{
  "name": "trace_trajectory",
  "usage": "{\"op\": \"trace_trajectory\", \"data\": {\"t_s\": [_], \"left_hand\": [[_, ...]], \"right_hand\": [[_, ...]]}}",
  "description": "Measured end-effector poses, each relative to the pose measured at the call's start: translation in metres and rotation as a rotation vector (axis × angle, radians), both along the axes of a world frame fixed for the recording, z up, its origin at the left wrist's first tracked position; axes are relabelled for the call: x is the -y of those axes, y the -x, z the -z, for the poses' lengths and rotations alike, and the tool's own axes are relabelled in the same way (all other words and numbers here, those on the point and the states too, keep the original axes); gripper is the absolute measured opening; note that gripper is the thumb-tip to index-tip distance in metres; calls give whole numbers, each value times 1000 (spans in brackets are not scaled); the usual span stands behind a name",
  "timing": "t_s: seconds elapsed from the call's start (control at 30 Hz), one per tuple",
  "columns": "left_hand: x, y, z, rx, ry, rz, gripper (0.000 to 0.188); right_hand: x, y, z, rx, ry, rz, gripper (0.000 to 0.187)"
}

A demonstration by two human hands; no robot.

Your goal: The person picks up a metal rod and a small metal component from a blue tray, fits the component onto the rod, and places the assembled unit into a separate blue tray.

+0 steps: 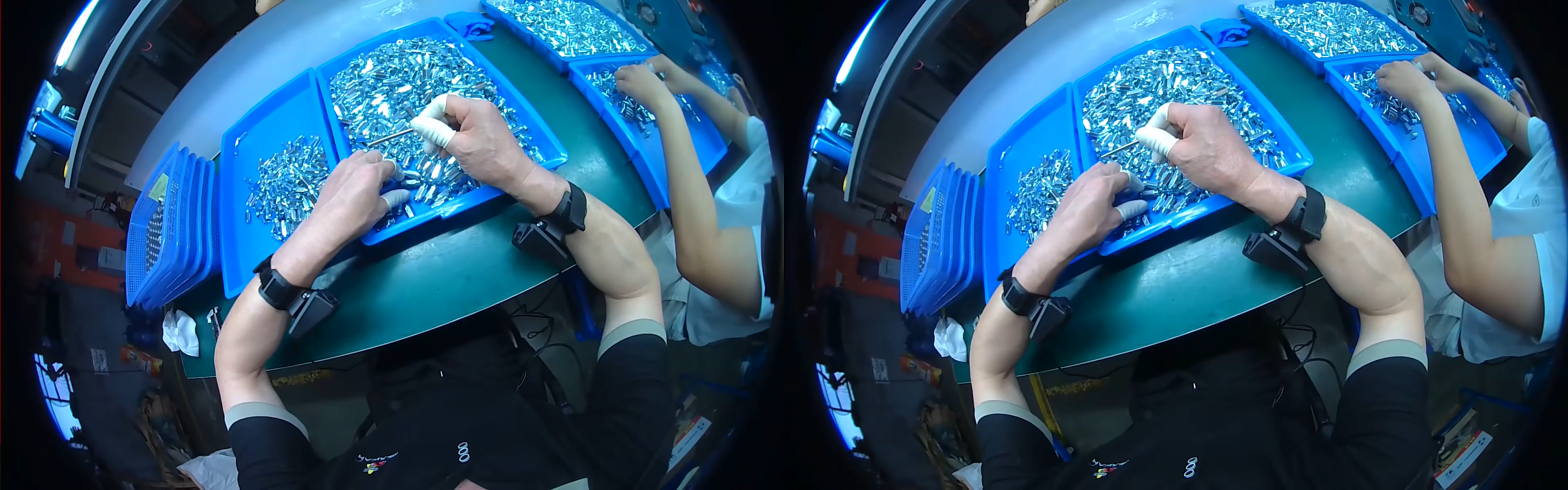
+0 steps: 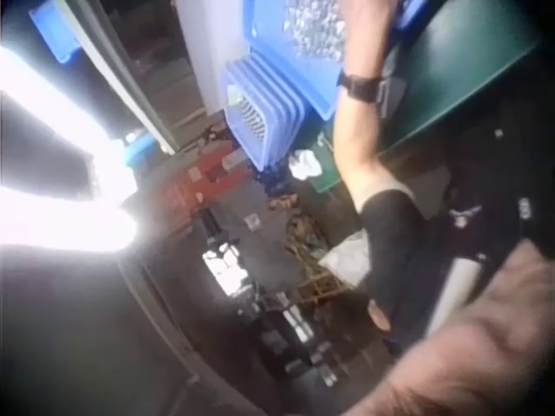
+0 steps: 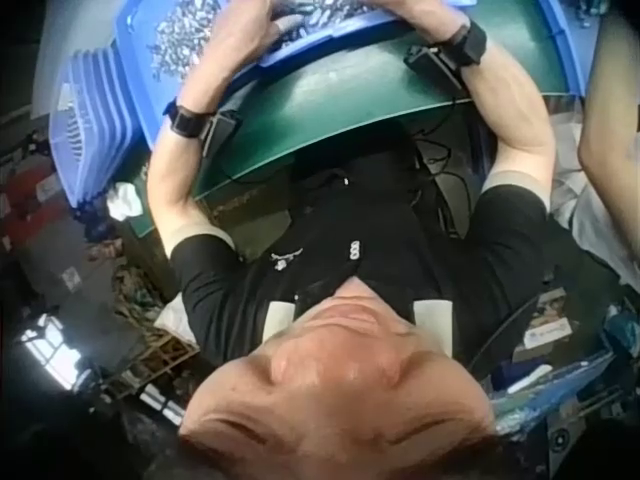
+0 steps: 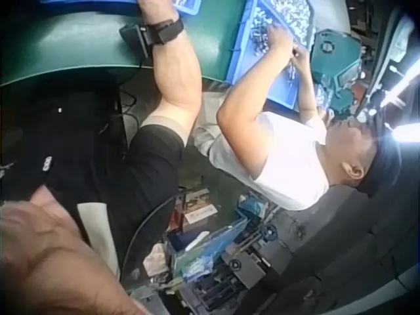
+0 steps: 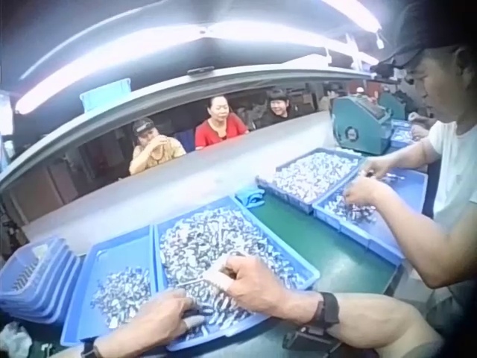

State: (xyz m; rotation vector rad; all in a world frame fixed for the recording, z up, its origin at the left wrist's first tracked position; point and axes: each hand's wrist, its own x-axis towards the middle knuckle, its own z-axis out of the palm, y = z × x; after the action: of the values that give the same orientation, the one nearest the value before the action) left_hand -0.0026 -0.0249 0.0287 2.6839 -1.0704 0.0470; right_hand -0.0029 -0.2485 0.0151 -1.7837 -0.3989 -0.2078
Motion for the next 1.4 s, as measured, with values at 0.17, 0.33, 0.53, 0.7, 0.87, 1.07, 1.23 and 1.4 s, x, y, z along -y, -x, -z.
{"op": "trace_trajectory", "data": {"t_s": [0.17,0.33,0.53,0.7,0.87,1.07,1.23,1.4], "left_hand": [[2,-3,7,13,-2,-23,20],[6,0,8,92,47,41,17],[-2,4,8,-72,374,-187,15],[-12,7,15,-75,558,-281,20],[-16,5,20,-113,706,-335,19],[-12,8,18,49,658,-237,20],[-9,8,20,217,542,-130,20],[-8,11,18,164,544,-95,17]], "right_hand": [[-3,0,1,-23,-28,-7,23],[-2,0,0,1,12,7,22],[-3,-1,1,-13,-12,7,22],[-1,-1,2,-6,33,27,24],[1,-4,6,34,81,45,22],[-1,-1,4,10,136,50,24],[-1,-5,14,99,214,-7,26],[-2,5,-3,-2,403,-79,36]]}}
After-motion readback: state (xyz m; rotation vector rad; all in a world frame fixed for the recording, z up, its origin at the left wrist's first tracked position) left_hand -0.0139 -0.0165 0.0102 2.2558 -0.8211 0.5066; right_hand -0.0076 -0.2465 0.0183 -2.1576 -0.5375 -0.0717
